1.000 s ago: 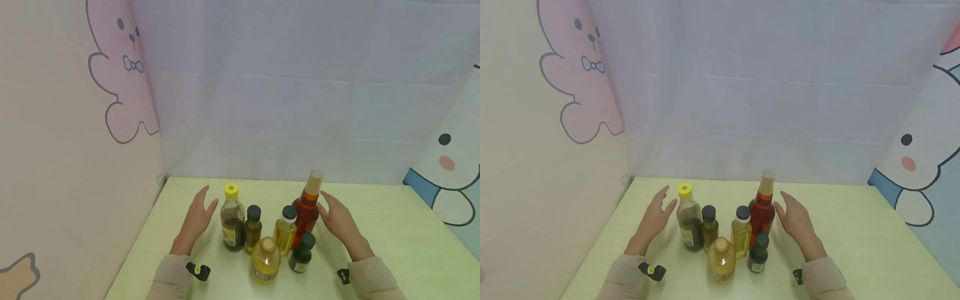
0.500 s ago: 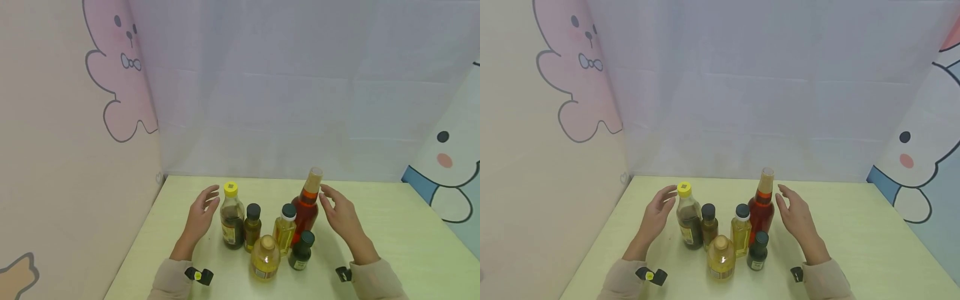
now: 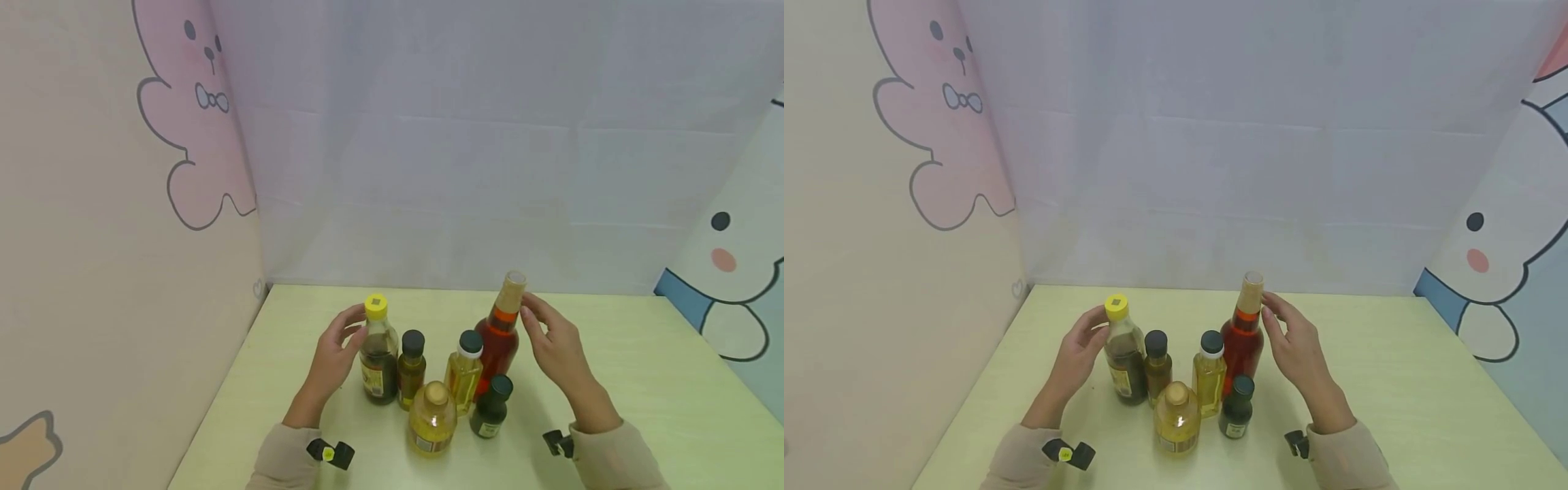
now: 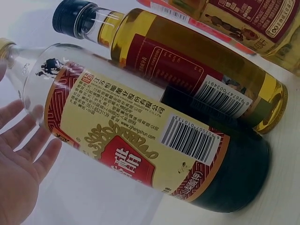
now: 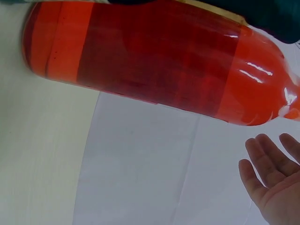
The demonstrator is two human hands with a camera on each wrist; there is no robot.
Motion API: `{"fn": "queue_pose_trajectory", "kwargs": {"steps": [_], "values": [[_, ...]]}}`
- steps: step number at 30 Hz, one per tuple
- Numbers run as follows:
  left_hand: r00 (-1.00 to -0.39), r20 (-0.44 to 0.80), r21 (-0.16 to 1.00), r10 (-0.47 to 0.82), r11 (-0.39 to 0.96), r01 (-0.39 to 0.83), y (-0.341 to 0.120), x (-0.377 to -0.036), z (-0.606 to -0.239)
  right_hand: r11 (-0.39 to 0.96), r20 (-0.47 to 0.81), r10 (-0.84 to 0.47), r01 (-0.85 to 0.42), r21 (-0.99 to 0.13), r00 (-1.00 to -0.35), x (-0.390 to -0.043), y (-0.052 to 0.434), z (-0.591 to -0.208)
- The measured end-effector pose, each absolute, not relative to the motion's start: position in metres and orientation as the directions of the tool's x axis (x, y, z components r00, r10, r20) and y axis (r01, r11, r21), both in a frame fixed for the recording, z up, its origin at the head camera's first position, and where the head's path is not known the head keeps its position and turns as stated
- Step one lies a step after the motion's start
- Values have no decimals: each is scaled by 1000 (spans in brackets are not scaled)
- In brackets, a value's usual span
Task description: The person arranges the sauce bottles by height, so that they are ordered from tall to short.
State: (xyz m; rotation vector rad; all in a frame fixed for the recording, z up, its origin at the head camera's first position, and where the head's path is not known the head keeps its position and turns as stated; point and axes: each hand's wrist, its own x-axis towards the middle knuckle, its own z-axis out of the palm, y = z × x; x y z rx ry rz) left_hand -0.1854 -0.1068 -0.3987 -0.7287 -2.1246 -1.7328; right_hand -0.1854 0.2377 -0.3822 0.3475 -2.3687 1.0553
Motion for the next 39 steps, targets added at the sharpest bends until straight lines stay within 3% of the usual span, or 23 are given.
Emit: {"fn": "queue_pose_trajectory", "kwargs": {"steps": [12,31,39], "values": [[-788,590,781,178,122,612,-99,-184,-396,604,572,7,-452,-656,-820,-180,226,-374],[-794,598,787,114,108,608,-88,-181,-387,542,551,17,-456,-706,-834,-180,215,-371],[-800,596,794,73,98,600,-84,-182,-388,423,557,25,-496,-758,-830,-182,212,-370]]}}
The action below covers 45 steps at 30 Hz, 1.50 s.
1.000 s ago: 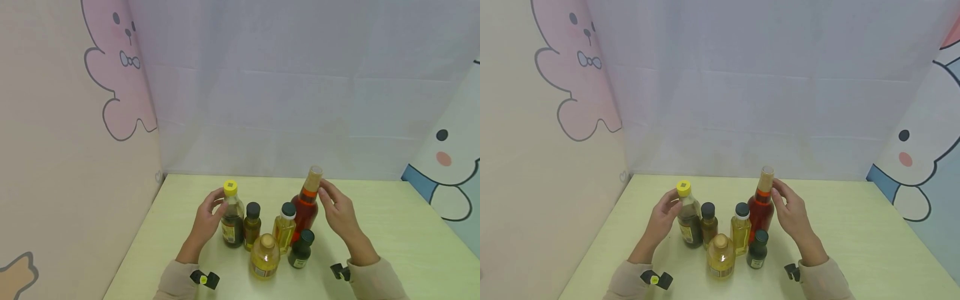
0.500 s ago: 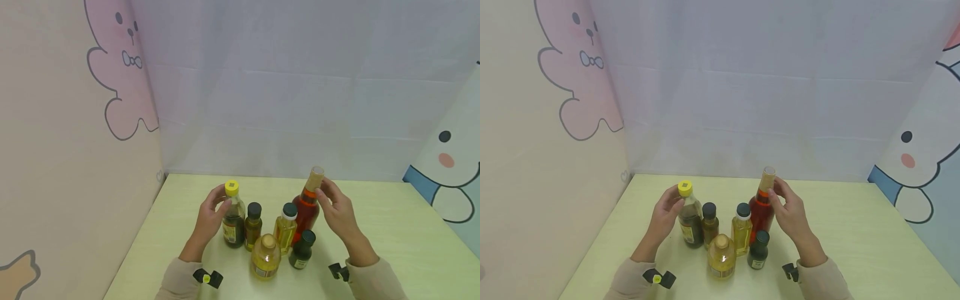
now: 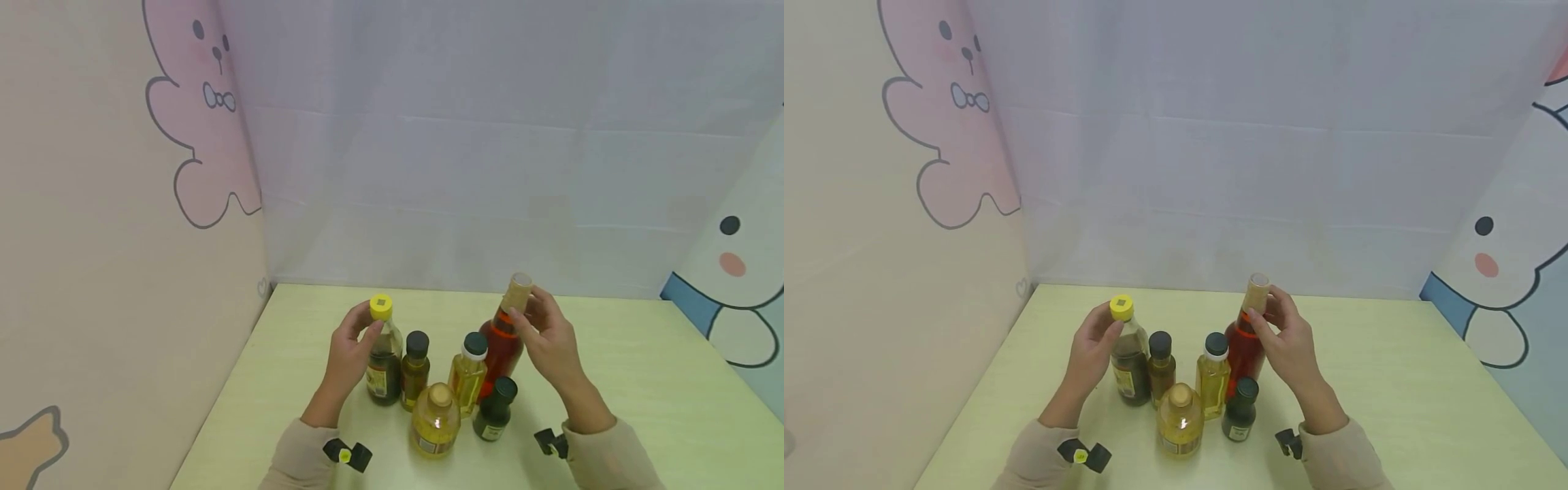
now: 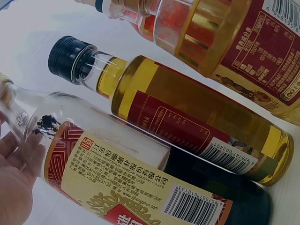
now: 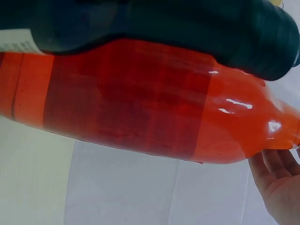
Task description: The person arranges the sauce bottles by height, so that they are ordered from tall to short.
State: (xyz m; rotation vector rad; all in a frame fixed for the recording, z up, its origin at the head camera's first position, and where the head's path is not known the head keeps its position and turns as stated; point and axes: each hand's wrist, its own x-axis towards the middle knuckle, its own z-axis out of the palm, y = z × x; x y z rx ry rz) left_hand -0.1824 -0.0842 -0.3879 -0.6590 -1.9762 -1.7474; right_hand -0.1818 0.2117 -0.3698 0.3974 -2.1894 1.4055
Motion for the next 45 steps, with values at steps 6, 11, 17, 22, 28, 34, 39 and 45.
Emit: {"fn": "queue_pose_trajectory", "kwargs": {"steps": [6,11,17,22,28,34,39,45], "values": [[-797,600,786,64,134,603,-83,-183,-388,348,542,45,-496,-796,-839,-183,211,-368],[-801,595,788,70,149,598,-84,-182,-387,306,536,36,-501,-810,-844,-185,212,-367],[-804,588,792,87,142,594,-84,-183,-386,290,547,9,-522,-802,-837,-186,211,-363],[-811,578,802,97,117,586,-84,-181,-385,297,552,-14,-530,-794,-834,-186,211,-360],[-811,577,807,93,87,584,-85,-180,-385,300,557,-41,-542,-785,-830,-187,210,-359],[-810,580,805,86,91,586,-85,-180,-385,299,572,-44,-557,-775,-819,-189,209,-358],[-809,582,805,83,83,588,-85,-180,-385,308,580,-68,-570,-762,-812,-192,207,-355],[-811,580,808,80,76,585,-85,-180,-385,335,563,-72,-552,-764,-823,-196,205,-349]]}}
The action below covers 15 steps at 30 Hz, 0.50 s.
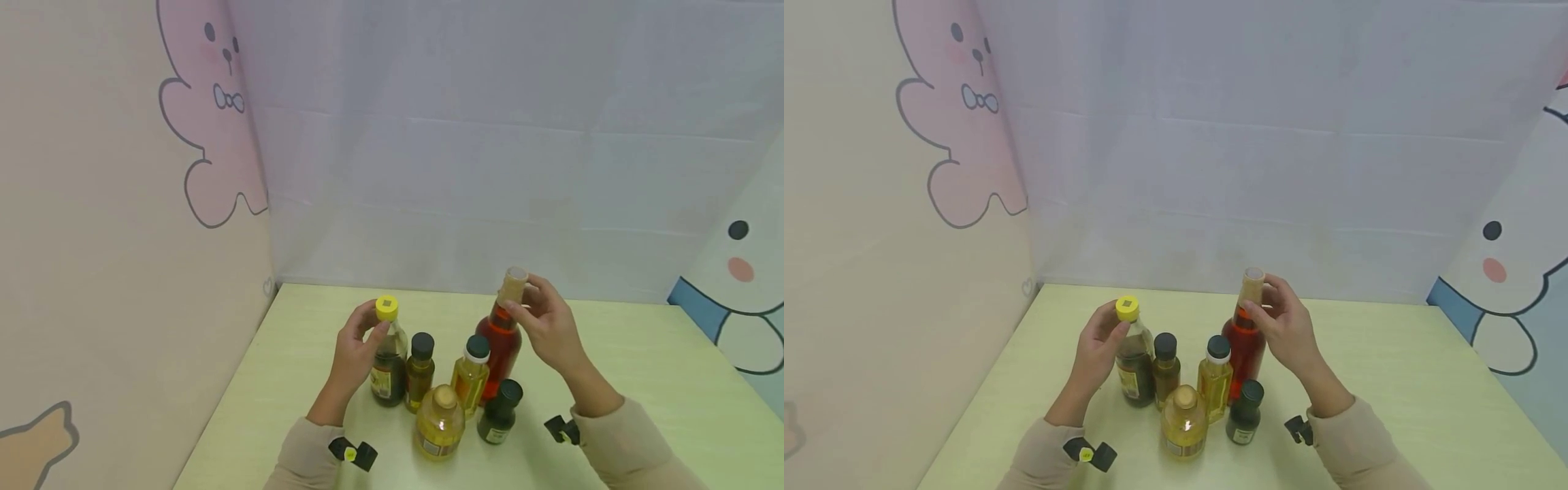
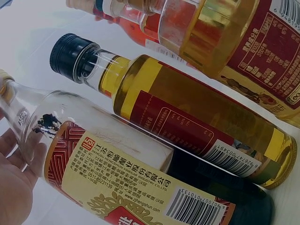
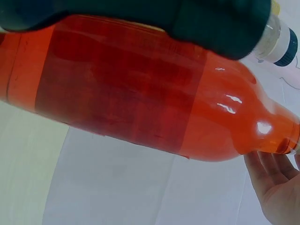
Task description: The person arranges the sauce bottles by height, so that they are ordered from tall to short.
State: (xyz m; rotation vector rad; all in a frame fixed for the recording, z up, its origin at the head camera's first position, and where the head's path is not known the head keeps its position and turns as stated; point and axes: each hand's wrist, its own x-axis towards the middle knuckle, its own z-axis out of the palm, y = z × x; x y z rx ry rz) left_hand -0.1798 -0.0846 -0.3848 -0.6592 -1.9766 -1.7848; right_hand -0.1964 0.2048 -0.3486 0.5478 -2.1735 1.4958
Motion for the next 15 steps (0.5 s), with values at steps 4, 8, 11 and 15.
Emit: {"fn": "queue_pose_trajectory", "kwargs": {"steps": [4,8,11,15], "values": [[-810,581,807,79,74,586,-84,-180,-385,316,578,-97,-576,-754,-810,-201,203,-343],[-812,579,809,78,67,584,-85,-180,-386,287,599,-121,-606,-742,-791,-205,201,-338],[-813,577,811,81,59,582,-84,-181,-386,279,603,-118,-610,-742,-789,-208,199,-334],[-816,573,814,82,55,578,-84,-181,-386,275,586,-120,-594,-756,-802,-212,197,-330]]}}
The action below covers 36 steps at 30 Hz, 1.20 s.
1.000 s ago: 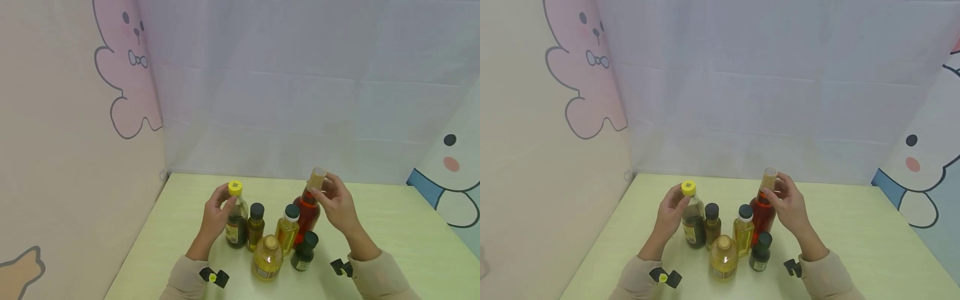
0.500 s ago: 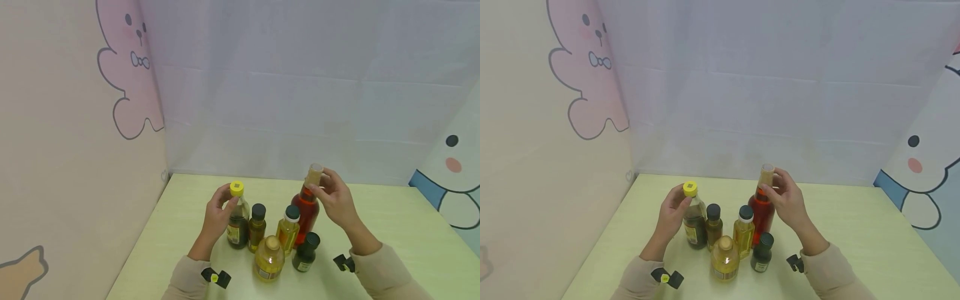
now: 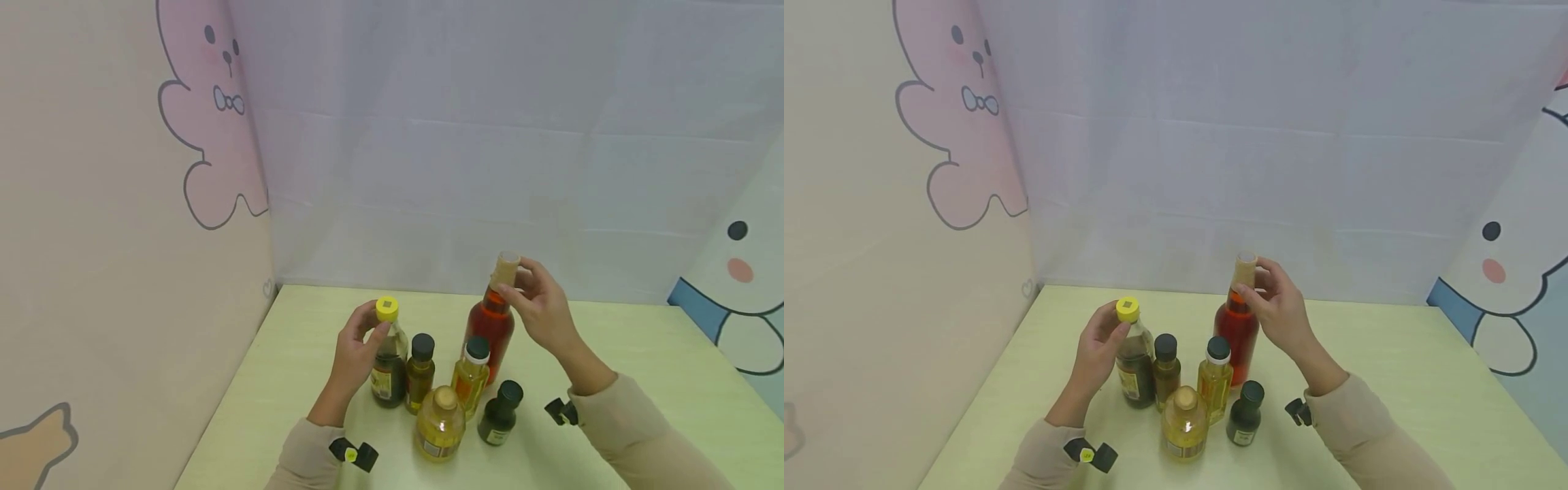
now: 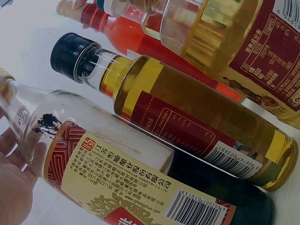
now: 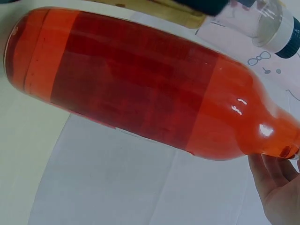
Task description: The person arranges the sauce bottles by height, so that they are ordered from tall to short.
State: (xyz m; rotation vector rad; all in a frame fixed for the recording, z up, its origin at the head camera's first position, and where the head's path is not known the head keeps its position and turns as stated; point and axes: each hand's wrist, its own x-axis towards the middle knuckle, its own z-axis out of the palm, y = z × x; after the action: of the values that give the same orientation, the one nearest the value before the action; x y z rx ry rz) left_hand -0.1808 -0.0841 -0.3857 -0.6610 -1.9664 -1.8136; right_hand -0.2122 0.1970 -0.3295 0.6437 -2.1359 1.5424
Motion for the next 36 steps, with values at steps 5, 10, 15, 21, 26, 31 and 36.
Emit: {"fn": "queue_pose_trajectory", "kwargs": {"steps": [5,10,15,21,26,31,36], "values": [[-818,569,817,82,54,573,-84,-181,-385,300,551,-143,-566,-767,-822,-220,195,-325],[-812,576,812,91,48,582,-84,-181,-383,287,533,-158,-555,-781,-831,-226,192,-322],[-809,581,809,92,45,586,-83,-182,-382,254,516,-166,-542,-801,-840,-231,188,-320],[-808,584,809,84,29,588,-82,-181,-381,294,478,-174,-509,-809,-861,-235,183,-318],[-796,599,797,85,26,603,-84,-182,-379,295,472,-183,-506,-810,-862,-241,177,-316],[-777,623,778,91,36,628,-84,-183,-379,280,454,-204,-496,-822,-868,-246,173,-314],[-754,650,754,93,48,656,-84,-184,-379,257,443,-238,-496,-829,-864,-252,168,-312]]}}
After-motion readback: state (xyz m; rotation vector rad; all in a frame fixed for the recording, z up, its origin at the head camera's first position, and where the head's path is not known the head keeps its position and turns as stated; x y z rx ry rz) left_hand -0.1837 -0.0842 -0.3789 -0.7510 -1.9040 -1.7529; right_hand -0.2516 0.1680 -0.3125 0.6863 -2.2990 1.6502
